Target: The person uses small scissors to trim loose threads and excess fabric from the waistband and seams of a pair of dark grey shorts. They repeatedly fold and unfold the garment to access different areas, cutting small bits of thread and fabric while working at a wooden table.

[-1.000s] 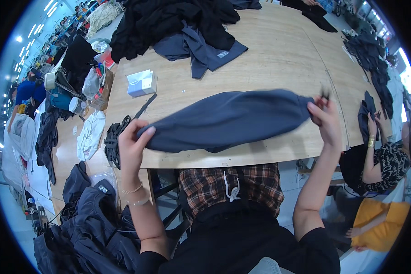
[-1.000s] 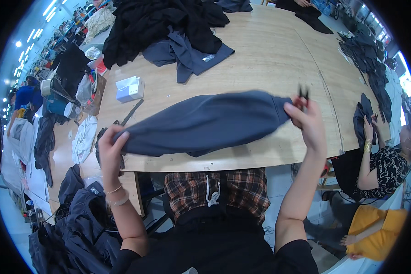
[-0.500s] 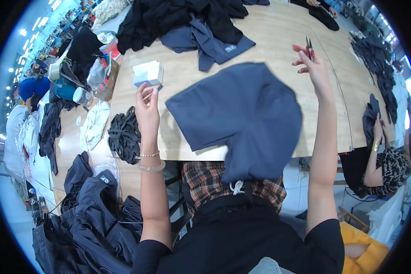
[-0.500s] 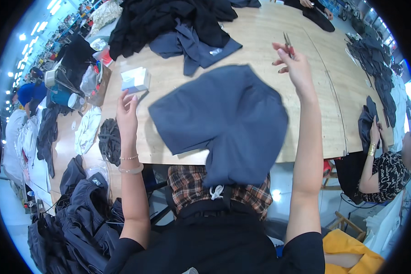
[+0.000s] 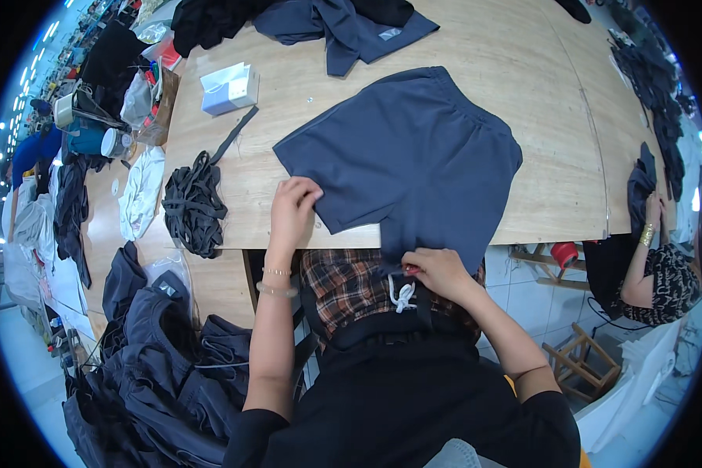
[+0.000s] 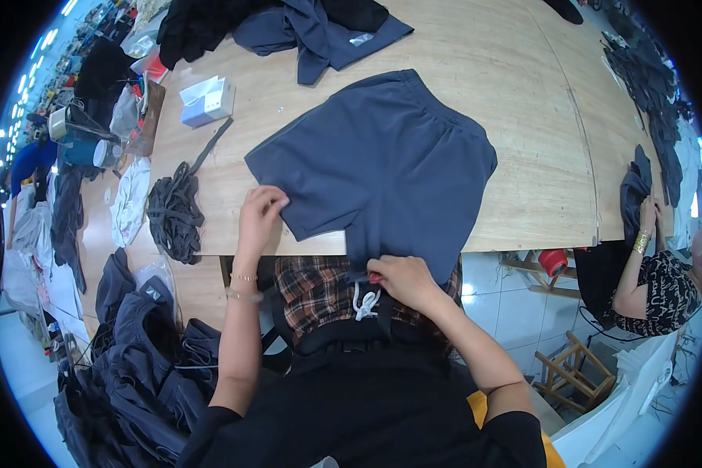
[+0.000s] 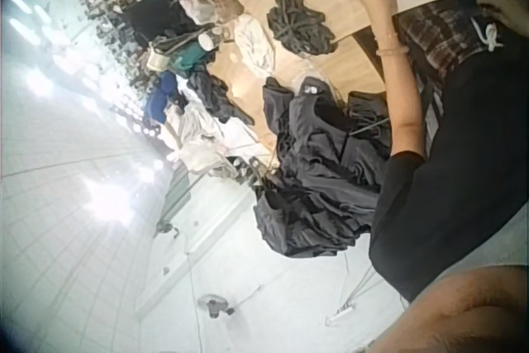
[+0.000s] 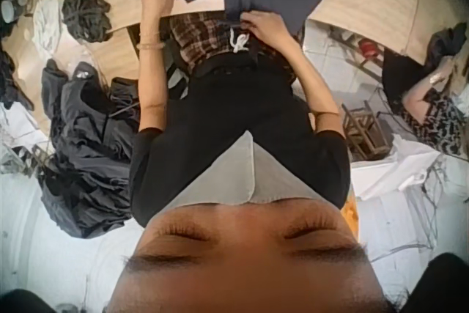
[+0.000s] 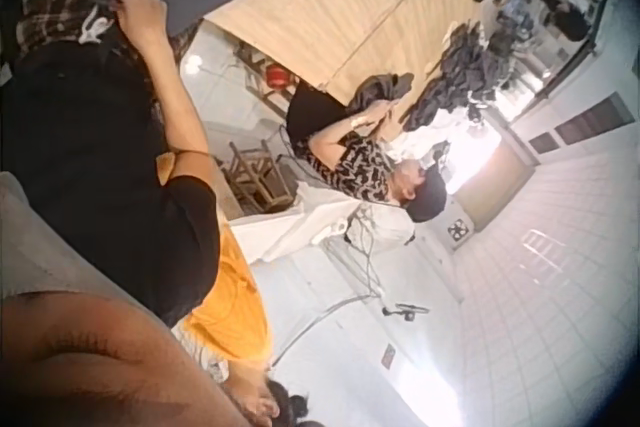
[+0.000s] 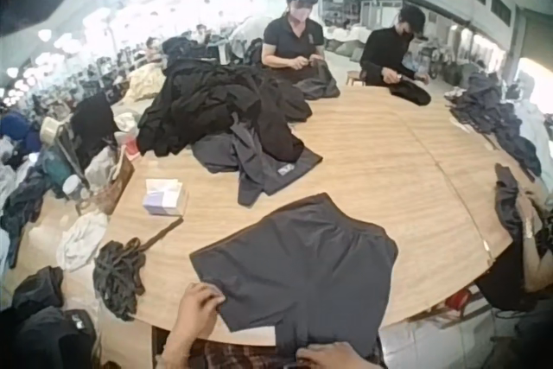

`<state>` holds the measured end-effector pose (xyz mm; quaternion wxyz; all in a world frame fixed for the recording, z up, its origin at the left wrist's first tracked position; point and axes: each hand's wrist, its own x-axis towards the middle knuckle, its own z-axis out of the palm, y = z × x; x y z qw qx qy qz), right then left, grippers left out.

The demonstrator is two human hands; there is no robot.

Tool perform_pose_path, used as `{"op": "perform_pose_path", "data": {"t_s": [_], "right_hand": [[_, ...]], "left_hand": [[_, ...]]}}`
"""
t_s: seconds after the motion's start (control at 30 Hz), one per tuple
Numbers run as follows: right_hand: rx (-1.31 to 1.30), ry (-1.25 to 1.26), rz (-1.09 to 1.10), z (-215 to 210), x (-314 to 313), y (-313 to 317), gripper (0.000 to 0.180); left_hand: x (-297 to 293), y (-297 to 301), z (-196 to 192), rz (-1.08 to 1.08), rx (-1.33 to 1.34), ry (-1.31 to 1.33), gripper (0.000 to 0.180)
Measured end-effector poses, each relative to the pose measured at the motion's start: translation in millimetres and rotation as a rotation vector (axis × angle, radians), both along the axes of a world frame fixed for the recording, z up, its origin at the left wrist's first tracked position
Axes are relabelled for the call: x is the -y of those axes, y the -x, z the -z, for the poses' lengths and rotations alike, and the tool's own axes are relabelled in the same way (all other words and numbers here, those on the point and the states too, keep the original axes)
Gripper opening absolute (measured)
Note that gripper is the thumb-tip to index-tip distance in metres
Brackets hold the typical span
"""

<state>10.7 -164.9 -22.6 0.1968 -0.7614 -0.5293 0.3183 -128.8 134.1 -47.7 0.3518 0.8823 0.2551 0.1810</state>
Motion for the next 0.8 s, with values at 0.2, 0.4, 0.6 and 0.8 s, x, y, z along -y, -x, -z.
{"op": "perform_pose_path", "data": {"t_s": [0.2, 0.4, 0.6, 0.8], "right_hand": [[-0.602, -0.023, 0.314, -11.0, -4.5, -27.3, 0.012], [-0.893, -0.887, 0.914, -67.0, 15.2, -199.8, 0.028], [-0.132, -1.218, 1.026, -133.7, 24.4, -316.1, 0.032], [0.008, -0.914, 0.766, -90.5, -22.4, -296.5, 0.036]], "left_hand": [[-17.6, -11.4, 4.2, -0.148, 0.107, 0.348, 0.012], [0.2, 8.9, -2.3, -0.36, 0.325, 0.334, 0.016], [10.1, 3.4, 4.1, -0.185, 0.125, -0.139, 0.032], [18.4, -5.9, 5.0, -0.199, -0.132, -0.282, 0.049]]}}
